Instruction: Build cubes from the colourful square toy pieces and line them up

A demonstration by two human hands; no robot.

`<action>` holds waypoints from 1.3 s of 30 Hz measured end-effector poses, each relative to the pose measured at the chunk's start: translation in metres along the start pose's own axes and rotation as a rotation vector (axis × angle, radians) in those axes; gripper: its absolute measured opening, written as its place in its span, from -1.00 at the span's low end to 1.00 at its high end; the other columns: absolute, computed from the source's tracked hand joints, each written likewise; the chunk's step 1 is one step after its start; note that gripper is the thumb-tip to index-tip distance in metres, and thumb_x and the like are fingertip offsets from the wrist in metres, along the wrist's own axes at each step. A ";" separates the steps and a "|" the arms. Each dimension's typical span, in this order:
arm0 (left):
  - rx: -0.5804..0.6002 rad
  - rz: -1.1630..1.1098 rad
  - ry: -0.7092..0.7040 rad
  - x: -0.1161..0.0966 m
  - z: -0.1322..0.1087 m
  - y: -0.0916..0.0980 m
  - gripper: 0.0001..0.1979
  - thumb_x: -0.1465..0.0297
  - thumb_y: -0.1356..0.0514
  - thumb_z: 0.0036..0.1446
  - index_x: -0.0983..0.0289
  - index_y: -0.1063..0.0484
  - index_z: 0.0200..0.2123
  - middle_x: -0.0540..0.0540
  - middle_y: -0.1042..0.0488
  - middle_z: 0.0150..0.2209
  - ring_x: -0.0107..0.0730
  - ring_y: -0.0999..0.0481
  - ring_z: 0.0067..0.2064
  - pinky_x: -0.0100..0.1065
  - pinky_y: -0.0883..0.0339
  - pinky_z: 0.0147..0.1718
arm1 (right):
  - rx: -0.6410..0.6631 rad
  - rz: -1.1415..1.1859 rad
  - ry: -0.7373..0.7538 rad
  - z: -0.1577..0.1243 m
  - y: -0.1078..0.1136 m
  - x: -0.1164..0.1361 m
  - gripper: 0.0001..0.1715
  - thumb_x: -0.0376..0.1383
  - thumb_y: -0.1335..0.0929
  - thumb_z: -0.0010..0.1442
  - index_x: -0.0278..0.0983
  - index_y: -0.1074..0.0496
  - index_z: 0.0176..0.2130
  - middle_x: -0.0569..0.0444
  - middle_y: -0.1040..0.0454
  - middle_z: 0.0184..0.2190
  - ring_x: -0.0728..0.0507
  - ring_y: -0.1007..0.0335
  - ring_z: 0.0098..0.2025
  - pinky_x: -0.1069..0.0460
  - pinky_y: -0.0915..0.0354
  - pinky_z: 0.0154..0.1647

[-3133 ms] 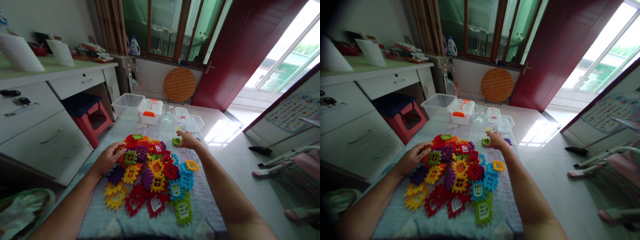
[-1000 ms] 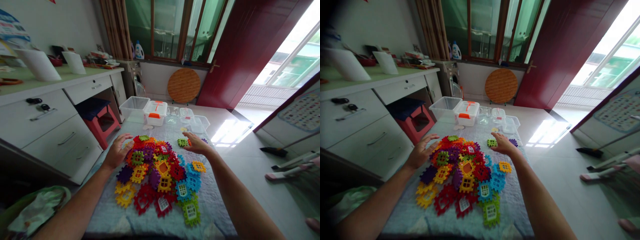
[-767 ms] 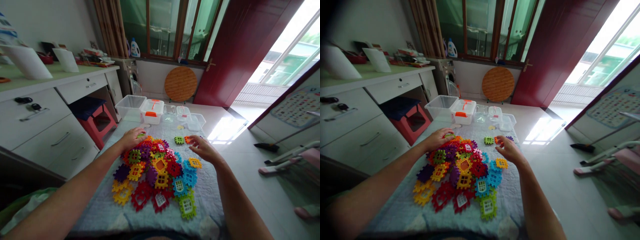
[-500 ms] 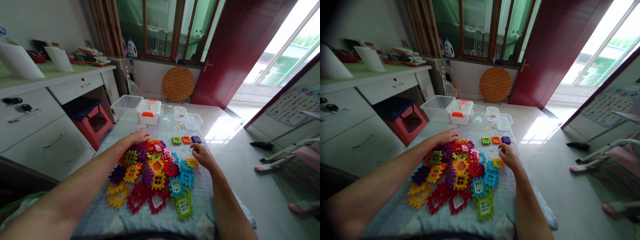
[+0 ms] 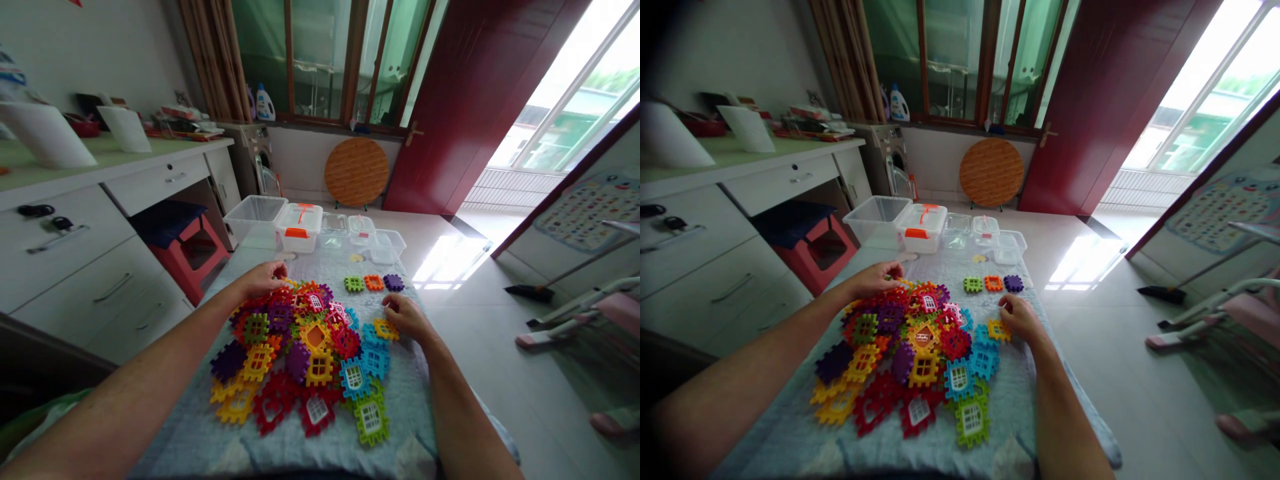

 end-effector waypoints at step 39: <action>0.364 0.519 -0.045 -0.060 0.041 -0.090 -0.61 0.23 -0.07 0.17 0.20 -0.51 -0.01 0.18 -0.52 0.01 -0.15 -0.49 -0.01 -0.25 -0.30 -0.03 | -0.021 -0.038 -0.004 0.005 -0.006 -0.008 -0.75 -0.25 -0.24 0.05 -0.26 -0.44 -0.29 0.17 -0.38 -0.56 -0.03 -0.26 -0.51 0.06 -0.12 -0.44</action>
Point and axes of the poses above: each hand's wrist, its own z-axis towards the middle knuckle, its own y-axis out of the back of the hand, x = y × z, the point moved 10 cm from there along z, towards the middle knuckle
